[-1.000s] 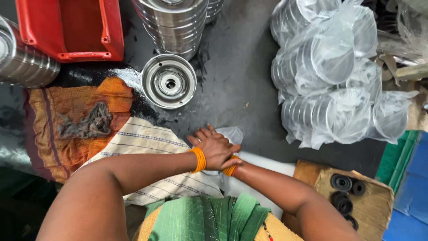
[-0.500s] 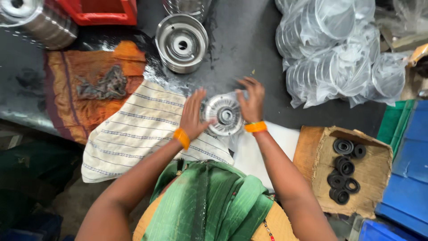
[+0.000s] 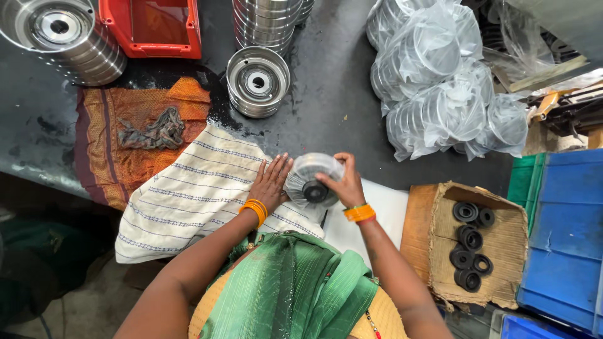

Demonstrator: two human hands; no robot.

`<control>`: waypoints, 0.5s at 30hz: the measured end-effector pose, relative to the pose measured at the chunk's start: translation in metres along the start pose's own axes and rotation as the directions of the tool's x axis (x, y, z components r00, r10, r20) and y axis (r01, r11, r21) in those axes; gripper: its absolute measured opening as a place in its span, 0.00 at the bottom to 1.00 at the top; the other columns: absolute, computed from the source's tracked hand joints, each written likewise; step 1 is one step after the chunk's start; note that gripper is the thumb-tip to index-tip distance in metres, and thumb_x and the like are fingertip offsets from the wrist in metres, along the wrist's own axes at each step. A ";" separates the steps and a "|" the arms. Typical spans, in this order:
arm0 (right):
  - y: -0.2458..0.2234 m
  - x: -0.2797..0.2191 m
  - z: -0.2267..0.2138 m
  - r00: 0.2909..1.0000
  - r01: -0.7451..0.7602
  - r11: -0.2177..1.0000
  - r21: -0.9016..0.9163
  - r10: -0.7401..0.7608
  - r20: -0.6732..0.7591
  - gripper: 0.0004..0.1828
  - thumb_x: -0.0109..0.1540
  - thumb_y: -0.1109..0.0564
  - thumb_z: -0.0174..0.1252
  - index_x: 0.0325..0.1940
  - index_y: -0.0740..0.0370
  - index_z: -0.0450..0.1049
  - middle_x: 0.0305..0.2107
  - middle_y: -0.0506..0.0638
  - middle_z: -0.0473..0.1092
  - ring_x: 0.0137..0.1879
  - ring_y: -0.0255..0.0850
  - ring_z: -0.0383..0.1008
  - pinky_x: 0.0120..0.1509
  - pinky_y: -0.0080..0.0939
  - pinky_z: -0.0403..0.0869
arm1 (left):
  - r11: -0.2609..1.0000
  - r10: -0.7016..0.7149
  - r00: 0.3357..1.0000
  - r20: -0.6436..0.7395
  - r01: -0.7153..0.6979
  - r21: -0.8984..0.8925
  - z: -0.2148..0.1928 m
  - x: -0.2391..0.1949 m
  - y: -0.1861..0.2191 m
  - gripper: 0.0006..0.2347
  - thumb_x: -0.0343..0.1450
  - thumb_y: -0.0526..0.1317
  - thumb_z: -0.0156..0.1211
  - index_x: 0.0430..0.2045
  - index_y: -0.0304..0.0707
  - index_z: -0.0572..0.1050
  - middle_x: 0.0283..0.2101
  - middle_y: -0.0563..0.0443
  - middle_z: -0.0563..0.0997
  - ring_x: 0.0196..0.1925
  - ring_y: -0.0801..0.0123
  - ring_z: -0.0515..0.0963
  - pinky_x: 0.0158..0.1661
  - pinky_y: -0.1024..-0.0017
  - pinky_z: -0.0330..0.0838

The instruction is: The person repeatedly picks up a metal cylindrical part, places it into a clear plastic bag, adds a black rubber ring, and sets the sealed bag aside. The process is repeated continuously with parts from a stack on the table.

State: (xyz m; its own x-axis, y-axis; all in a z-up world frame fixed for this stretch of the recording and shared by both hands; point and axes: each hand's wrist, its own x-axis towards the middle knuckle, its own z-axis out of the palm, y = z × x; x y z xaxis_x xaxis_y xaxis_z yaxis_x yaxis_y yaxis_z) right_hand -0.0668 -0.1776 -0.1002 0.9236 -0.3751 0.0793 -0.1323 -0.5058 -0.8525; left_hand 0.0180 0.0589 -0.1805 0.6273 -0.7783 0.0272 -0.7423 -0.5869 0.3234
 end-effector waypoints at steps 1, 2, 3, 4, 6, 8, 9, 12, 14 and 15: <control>-0.004 -0.004 -0.004 0.995 -0.089 0.995 0.054 0.087 0.041 0.32 0.52 0.48 0.75 0.49 0.66 0.67 0.40 0.53 0.73 0.46 0.39 0.74 0.52 0.37 0.73 | 1.000 -0.002 1.000 0.020 0.002 0.006 0.001 0.001 0.002 0.49 0.63 0.60 0.64 0.74 0.43 0.40 0.78 0.50 0.45 0.79 0.63 0.44 0.74 0.56 0.36; -0.008 -0.007 -0.008 0.981 -0.180 0.978 0.103 0.172 0.087 0.27 0.51 0.50 0.75 0.45 0.64 0.70 0.38 0.51 0.75 0.44 0.36 0.75 0.50 0.36 0.74 | 1.000 -0.003 0.999 0.040 0.003 0.012 0.003 0.003 0.005 0.48 0.63 0.60 0.64 0.74 0.45 0.40 0.78 0.50 0.45 0.79 0.63 0.44 0.74 0.57 0.36; -0.011 -0.012 -0.004 0.957 -0.278 0.947 0.163 0.259 0.131 0.23 0.51 0.51 0.76 0.42 0.62 0.73 0.35 0.48 0.76 0.42 0.33 0.75 0.49 0.34 0.75 | 1.000 -0.004 0.998 0.056 0.004 0.000 0.002 0.000 0.003 0.49 0.63 0.60 0.64 0.74 0.44 0.40 0.78 0.50 0.46 0.79 0.64 0.45 0.74 0.57 0.37; -0.014 -0.015 -0.002 0.968 -0.233 0.963 0.131 0.218 0.121 0.23 0.50 0.52 0.76 0.41 0.62 0.73 0.34 0.47 0.76 0.41 0.32 0.75 0.47 0.34 0.75 | 1.000 -0.005 0.997 0.072 0.006 -0.013 0.000 -0.001 0.002 0.49 0.63 0.60 0.64 0.74 0.44 0.40 0.78 0.51 0.48 0.79 0.64 0.46 0.74 0.58 0.38; -0.019 -0.007 -0.004 0.987 -0.133 0.989 0.067 0.126 0.100 0.24 0.48 0.54 0.78 0.40 0.62 0.71 0.31 0.45 0.74 0.38 0.31 0.73 0.44 0.34 0.74 | 0.997 -0.013 0.998 0.065 0.017 -0.076 -0.003 0.002 0.001 0.48 0.64 0.62 0.63 0.74 0.42 0.41 0.76 0.50 0.50 0.78 0.63 0.48 0.74 0.58 0.39; -0.023 0.007 -0.018 0.996 -0.050 0.987 0.151 0.038 0.083 0.23 0.50 0.56 0.77 0.40 0.62 0.71 0.34 0.44 0.73 0.41 0.29 0.70 0.46 0.33 0.74 | 0.982 -0.028 0.999 0.033 0.034 -0.184 -0.005 0.006 0.003 0.47 0.65 0.64 0.61 0.73 0.39 0.41 0.75 0.49 0.53 0.76 0.62 0.51 0.73 0.57 0.40; -0.023 0.019 -0.030 0.995 -0.003 0.982 0.189 -0.015 0.095 0.23 0.51 0.57 0.77 0.41 0.62 0.70 0.35 0.43 0.72 0.42 0.29 0.69 0.47 0.33 0.73 | 0.985 -0.019 1.000 -0.005 0.018 -0.174 -0.005 0.005 0.004 0.47 0.66 0.64 0.60 0.73 0.39 0.42 0.74 0.48 0.55 0.76 0.61 0.52 0.73 0.57 0.41; -0.018 0.058 -0.069 0.990 0.035 0.968 0.249 -0.068 0.125 0.22 0.57 0.58 0.72 0.48 0.60 0.67 0.40 0.44 0.69 0.47 0.30 0.68 0.53 0.34 0.71 | 0.989 -0.005 0.997 -0.077 -0.007 -0.149 -0.002 -0.001 0.004 0.45 0.67 0.65 0.58 0.74 0.39 0.44 0.73 0.47 0.58 0.75 0.60 0.56 0.74 0.58 0.44; -0.008 0.083 -0.078 0.998 0.038 0.996 -0.083 -0.034 0.052 0.24 0.56 0.55 0.73 0.48 0.61 0.67 0.39 0.48 0.71 0.45 0.37 0.72 0.51 0.38 0.71 | 0.990 -0.012 0.997 -0.075 0.002 -0.141 0.000 -0.001 0.004 0.45 0.68 0.65 0.57 0.73 0.39 0.44 0.72 0.45 0.60 0.75 0.59 0.57 0.74 0.59 0.45; 0.000 0.094 -0.080 1.000 0.030 0.968 -0.248 -0.029 0.009 0.25 0.56 0.54 0.73 0.49 0.62 0.67 0.38 0.51 0.73 0.44 0.40 0.73 0.50 0.41 0.71 | 0.989 -0.012 0.997 -0.081 0.000 -0.147 0.000 0.001 0.003 0.45 0.68 0.65 0.56 0.73 0.40 0.44 0.72 0.45 0.60 0.74 0.59 0.57 0.74 0.59 0.44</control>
State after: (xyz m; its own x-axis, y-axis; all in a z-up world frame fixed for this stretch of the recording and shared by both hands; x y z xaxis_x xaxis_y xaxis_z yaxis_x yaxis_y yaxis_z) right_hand -0.0089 -0.2751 -0.0514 0.9302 -0.3533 0.0993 -0.1893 -0.6938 -0.6948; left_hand 0.0166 0.0566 -0.1798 0.6535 -0.7504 0.0996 -0.6994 -0.5482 0.4586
